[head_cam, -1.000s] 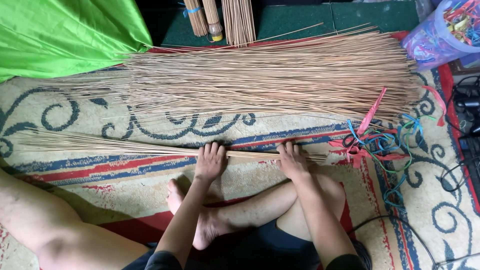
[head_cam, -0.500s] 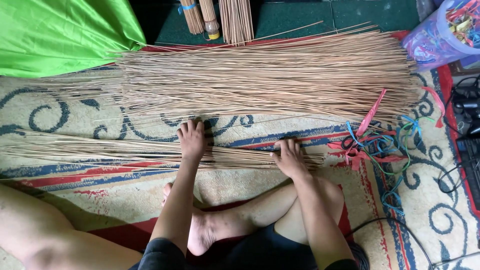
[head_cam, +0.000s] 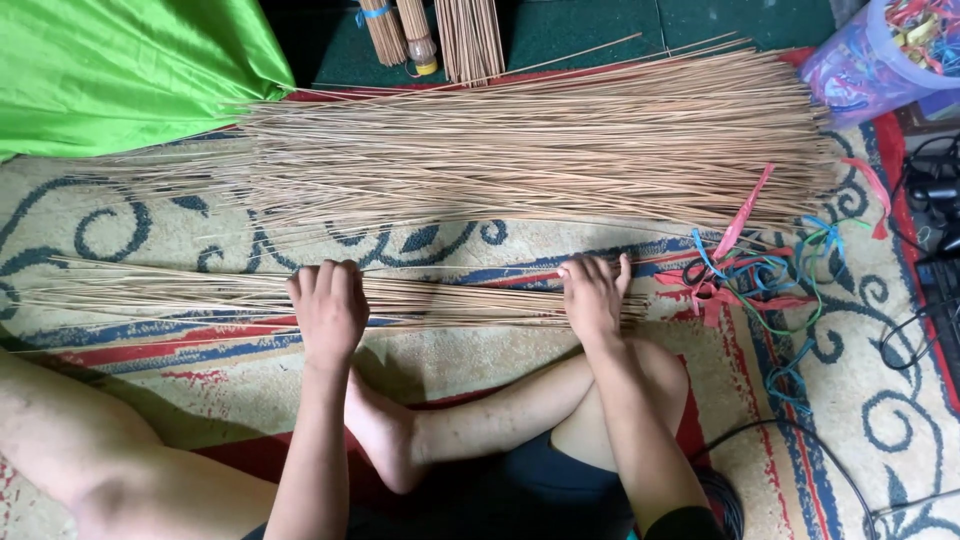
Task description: The person sits on a patterned rug and repeatedly picks up, aligns, and places down bundles of thin wooden sticks. The hands work to straighten the sticks and organize them into a neat pile on the floor.
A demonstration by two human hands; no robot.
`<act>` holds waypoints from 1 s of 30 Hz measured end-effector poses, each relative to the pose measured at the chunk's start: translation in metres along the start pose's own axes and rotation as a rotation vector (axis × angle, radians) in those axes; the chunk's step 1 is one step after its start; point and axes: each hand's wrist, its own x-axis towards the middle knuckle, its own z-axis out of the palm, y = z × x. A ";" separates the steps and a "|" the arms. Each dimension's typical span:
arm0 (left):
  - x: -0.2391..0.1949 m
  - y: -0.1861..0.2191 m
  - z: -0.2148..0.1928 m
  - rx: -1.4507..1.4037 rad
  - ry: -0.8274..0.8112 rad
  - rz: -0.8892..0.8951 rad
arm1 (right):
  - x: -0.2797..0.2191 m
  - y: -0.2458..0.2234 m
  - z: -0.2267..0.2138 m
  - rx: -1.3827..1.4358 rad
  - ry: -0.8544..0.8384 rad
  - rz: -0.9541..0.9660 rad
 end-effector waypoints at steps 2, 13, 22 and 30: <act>-0.012 0.005 -0.002 -0.028 -0.050 -0.027 | -0.001 -0.015 -0.006 0.098 0.025 -0.041; -0.024 0.063 -0.021 -0.120 0.023 -0.152 | -0.026 0.004 -0.027 0.252 0.115 -0.071; -0.028 0.101 -0.034 -0.215 -0.070 -0.070 | -0.011 -0.059 -0.081 0.421 0.022 -0.239; -0.022 0.094 -0.048 -0.156 -0.020 -0.164 | -0.022 -0.033 -0.081 0.424 -0.115 -0.142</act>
